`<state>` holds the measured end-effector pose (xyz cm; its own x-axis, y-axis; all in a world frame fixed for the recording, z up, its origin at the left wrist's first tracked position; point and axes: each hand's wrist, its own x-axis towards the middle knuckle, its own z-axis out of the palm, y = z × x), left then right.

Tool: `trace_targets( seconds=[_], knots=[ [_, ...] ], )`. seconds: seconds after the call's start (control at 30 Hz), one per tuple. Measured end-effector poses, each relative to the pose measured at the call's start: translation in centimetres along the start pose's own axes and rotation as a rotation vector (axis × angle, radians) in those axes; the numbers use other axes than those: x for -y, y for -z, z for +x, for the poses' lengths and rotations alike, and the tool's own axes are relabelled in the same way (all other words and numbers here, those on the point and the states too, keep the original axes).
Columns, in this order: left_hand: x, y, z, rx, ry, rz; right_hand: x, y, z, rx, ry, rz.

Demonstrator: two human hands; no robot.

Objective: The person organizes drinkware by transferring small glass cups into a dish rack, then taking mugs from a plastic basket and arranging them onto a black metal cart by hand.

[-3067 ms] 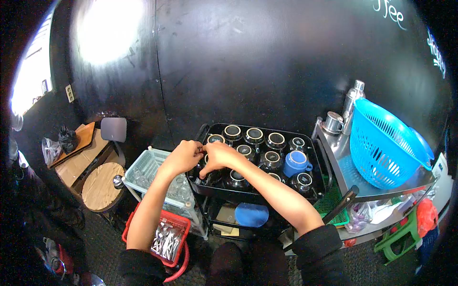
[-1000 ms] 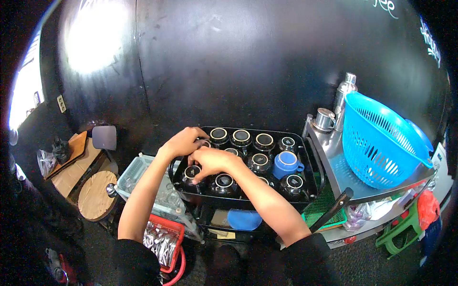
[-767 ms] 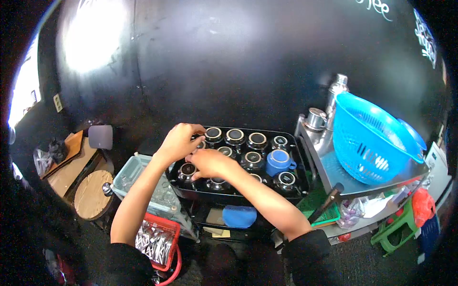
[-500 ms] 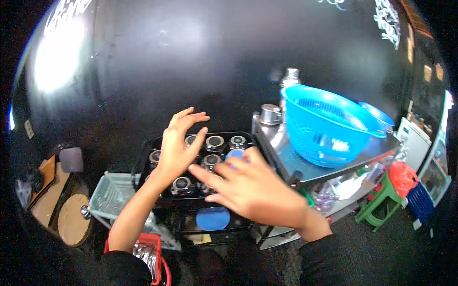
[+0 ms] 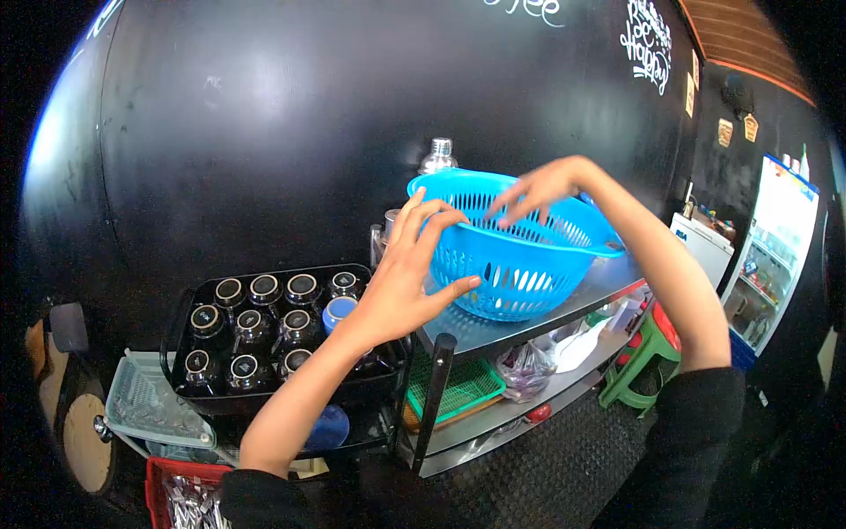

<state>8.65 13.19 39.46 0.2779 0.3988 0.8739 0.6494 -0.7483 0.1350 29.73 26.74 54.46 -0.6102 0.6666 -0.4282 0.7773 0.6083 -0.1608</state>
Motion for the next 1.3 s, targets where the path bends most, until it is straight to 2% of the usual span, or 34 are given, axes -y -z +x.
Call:
trace_targets(
  seconds=[0.03, 0.13, 0.3, 0.37, 0.4, 0.5, 0.57, 0.77, 0.83, 0.9, 0.93, 1.0, 1.03, 1.07, 1.17, 1.23, 1.3],
  knots=[
    [0.2, 0.1, -0.1, 0.012, 0.011, 0.005, -0.8, -1.0, 1.3, 0.123, -0.088, 0.108],
    [0.2, -0.1, -0.2, -0.016, -0.001, 0.0, -4.3, -3.0, 5.0, 0.255, -0.075, 0.173],
    [0.1, -1.0, -0.2, -0.068, 0.025, 0.021, -6.7, -4.1, 8.8, 0.223, -0.049, 0.24],
    [0.2, -0.8, -0.3, -0.062, 0.029, 0.041, -4.6, -4.2, 6.6, 0.082, -0.101, 0.118],
    [0.2, -0.6, -0.3, -0.053, 0.02, 0.04, -3.7, -4.0, 5.8, 0.087, -0.101, 0.118],
    [0.2, -0.3, -0.4, -0.04, 0.015, 0.041, -1.6, -2.3, 4.2, -0.2, -0.145, 0.166],
    [0.3, -0.2, -0.4, -0.024, 0.009, 0.043, -0.3, -1.0, 2.6, -0.386, -0.146, 0.077],
    [0.7, 0.7, -0.5, 0.056, 0.025, 0.038, 3.0, 1.2, -2.6, -0.751, 0.291, 0.235],
    [0.4, 1.3, -1.0, 0.065, 0.051, 0.016, 5.6, 0.4, -4.0, -0.805, 0.391, 0.379],
    [0.5, 2.3, -2.1, 0.044, 0.087, 0.005, 8.2, -0.8, -3.9, -0.843, 0.59, 0.597],
    [0.5, 3.2, -2.5, -0.054, 0.126, 0.012, 10.1, -1.8, -4.0, -0.791, 0.679, 0.744],
    [-0.4, 5.5, -3.6, -0.232, 0.229, -0.047, 13.0, -3.3, -2.9, -0.737, 0.768, 0.829],
    [-0.8, 6.8, -4.3, -0.301, 0.201, -0.026, 14.8, -4.2, -2.4, -0.689, 0.851, 0.907],
    [-1.3, 8.0, -5.0, -0.37, 0.174, -0.002, 16.9, -5.3, -2.3, -0.673, 0.816, 0.892],
    [-0.6, 13.5, -7.0, -0.554, 0.478, -0.504, 21.8, -7.2, 0.8, -0.448, 0.88, 0.799],
    [-0.8, 17.6, -8.7, -0.507, 0.617, -0.419, 25.2, -8.5, 2.8, -0.349, 0.953, 0.676],
    [-1.4, 22.1, -10.8, -0.28, 0.793, -0.26, 28.3, -9.7, 4.5, -0.219, 1.007, 0.627]
  ],
)
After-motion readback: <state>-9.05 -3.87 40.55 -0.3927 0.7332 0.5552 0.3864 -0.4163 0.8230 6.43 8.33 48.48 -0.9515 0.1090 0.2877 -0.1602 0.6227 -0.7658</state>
